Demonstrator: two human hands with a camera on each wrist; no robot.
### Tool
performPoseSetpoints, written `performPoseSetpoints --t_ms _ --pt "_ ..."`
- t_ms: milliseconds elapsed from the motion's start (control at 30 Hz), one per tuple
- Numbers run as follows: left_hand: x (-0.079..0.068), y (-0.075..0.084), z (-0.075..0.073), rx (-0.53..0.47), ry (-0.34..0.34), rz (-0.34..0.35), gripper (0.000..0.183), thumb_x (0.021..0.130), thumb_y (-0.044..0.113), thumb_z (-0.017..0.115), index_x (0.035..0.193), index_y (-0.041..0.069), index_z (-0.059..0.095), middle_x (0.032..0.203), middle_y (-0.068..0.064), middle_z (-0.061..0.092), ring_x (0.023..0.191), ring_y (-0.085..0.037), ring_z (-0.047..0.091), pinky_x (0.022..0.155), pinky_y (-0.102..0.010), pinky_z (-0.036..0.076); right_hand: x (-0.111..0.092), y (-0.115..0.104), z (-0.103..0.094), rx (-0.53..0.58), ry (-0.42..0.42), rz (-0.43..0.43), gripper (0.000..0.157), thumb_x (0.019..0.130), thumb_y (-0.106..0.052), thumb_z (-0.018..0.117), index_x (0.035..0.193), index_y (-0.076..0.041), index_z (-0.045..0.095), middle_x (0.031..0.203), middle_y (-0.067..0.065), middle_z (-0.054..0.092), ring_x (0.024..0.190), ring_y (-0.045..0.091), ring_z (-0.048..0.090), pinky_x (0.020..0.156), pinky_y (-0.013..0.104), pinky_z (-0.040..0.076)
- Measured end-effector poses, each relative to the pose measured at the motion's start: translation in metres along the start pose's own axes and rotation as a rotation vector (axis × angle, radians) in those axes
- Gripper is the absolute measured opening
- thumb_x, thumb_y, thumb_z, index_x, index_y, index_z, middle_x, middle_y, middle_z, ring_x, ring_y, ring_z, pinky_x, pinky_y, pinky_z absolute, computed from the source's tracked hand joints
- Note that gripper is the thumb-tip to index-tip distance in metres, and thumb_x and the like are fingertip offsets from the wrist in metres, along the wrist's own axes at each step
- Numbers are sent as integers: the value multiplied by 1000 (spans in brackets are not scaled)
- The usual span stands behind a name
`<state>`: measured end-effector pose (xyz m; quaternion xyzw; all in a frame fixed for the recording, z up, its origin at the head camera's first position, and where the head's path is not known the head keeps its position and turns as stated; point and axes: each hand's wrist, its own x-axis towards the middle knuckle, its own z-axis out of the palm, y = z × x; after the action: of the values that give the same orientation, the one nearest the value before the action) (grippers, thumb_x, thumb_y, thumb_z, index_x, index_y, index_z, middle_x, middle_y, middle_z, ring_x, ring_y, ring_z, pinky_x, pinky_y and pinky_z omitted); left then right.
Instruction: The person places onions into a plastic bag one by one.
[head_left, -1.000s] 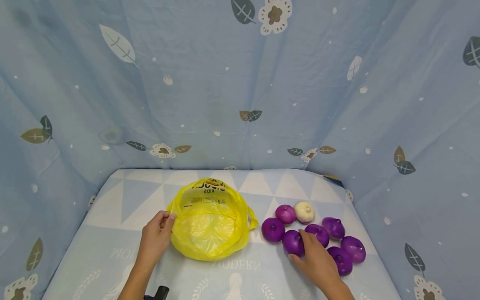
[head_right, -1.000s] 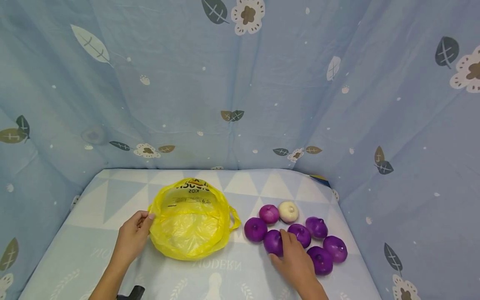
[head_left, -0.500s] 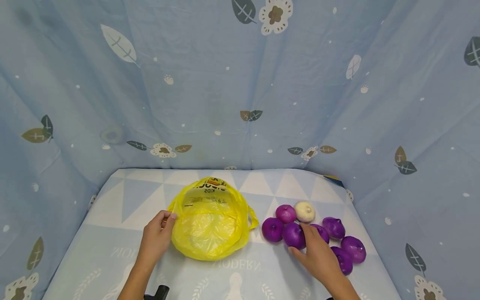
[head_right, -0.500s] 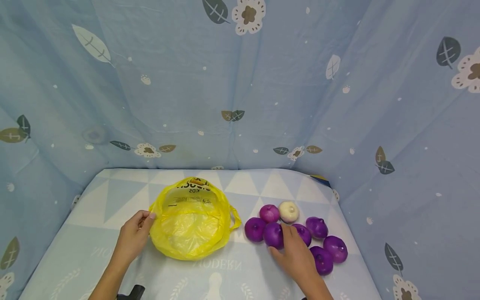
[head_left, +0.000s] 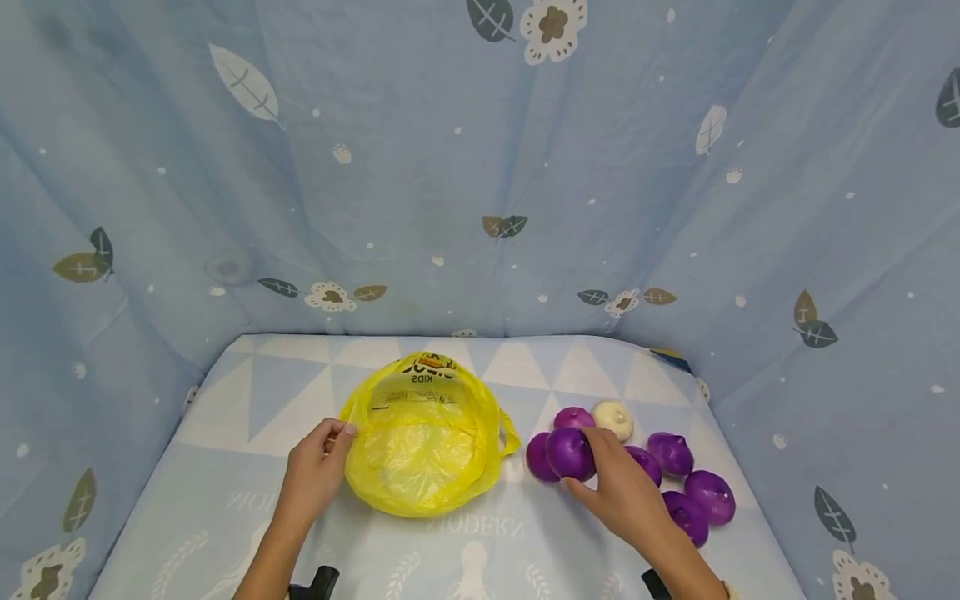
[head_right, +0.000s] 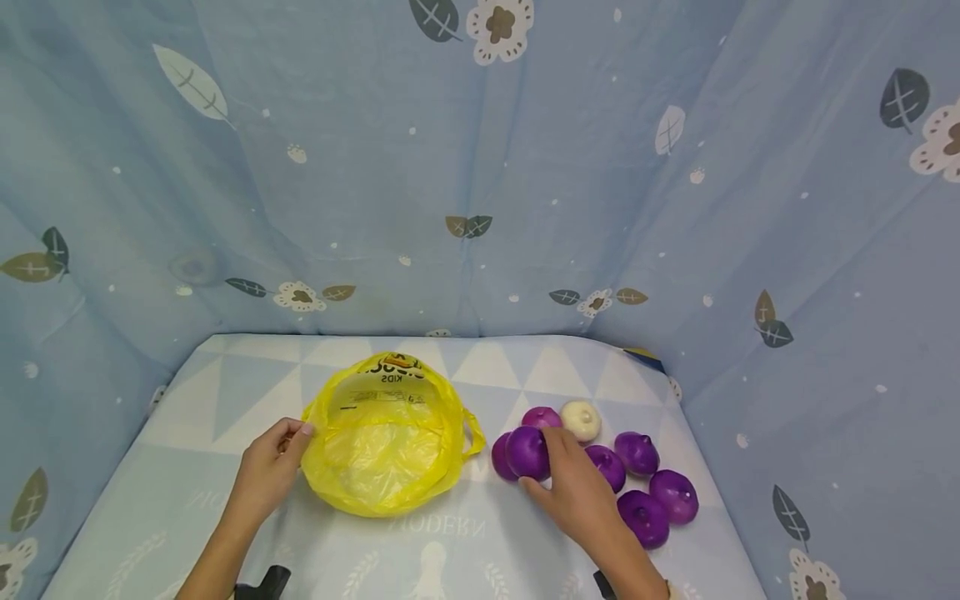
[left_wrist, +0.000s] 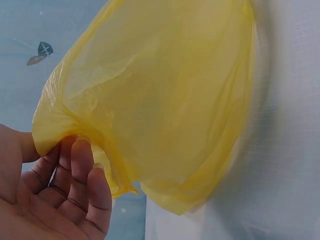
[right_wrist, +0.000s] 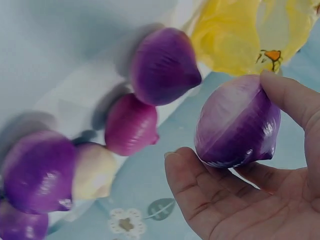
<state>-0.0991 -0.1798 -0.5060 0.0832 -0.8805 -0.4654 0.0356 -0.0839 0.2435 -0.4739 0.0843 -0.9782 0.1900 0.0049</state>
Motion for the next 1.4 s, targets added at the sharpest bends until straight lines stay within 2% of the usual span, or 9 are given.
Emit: performPoseSetpoints --t_ms 200,400,600,767,1000,1267,1400 --pt "0 1 1 -5 -9 0 35 109 40 58 114 8 70 93 -6 65 80 -21 57 63 -29 49 13 -14 -7 -13 -7 -66 81 84 -33 91 148 -3 50 141 15 58 125 31 62 96 50 56" --pt "0 1 1 -11 -13 0 37 108 43 59 114 8 70 93 -6 66 81 -21 58 63 -29 50 24 -27 -11 -33 -6 -137 80 83 -33 92 146 -5 51 141 12 58 124 28 62 97 47 56" --pt "0 0 2 -2 -7 10 39 107 43 60 119 8 72 97 -6 66 83 -21 57 65 -30 50 34 -41 -14 -46 -13 -206 83 83 -37 91 148 -6 51 144 14 56 126 31 61 99 49 54" --pt "1 1 1 10 -12 22 38 107 40 61 120 7 72 95 -5 66 82 -21 57 64 -30 49 40 -53 -15 -64 -20 -267 78 84 -39 90 147 -8 54 142 9 57 122 28 63 97 44 56" --pt "1 1 2 -30 -25 1 30 107 33 63 116 5 71 90 -5 66 78 -21 57 62 -28 49 48 -73 -14 -65 -47 -320 76 86 -37 89 147 -9 54 143 8 59 123 25 63 97 41 56" --pt "3 1 2 -74 -15 8 28 107 30 64 119 5 65 97 -6 63 82 -21 55 66 -24 49 59 -90 -6 -65 -92 -388 76 87 -40 87 148 -14 51 142 6 59 121 24 62 89 39 59" --pt "3 3 1 -84 -15 6 28 107 30 64 119 5 64 98 -7 63 83 -21 55 67 -24 49 66 -97 -1 -73 -102 -428 76 88 -40 87 148 -13 50 143 8 58 121 25 62 90 39 59"
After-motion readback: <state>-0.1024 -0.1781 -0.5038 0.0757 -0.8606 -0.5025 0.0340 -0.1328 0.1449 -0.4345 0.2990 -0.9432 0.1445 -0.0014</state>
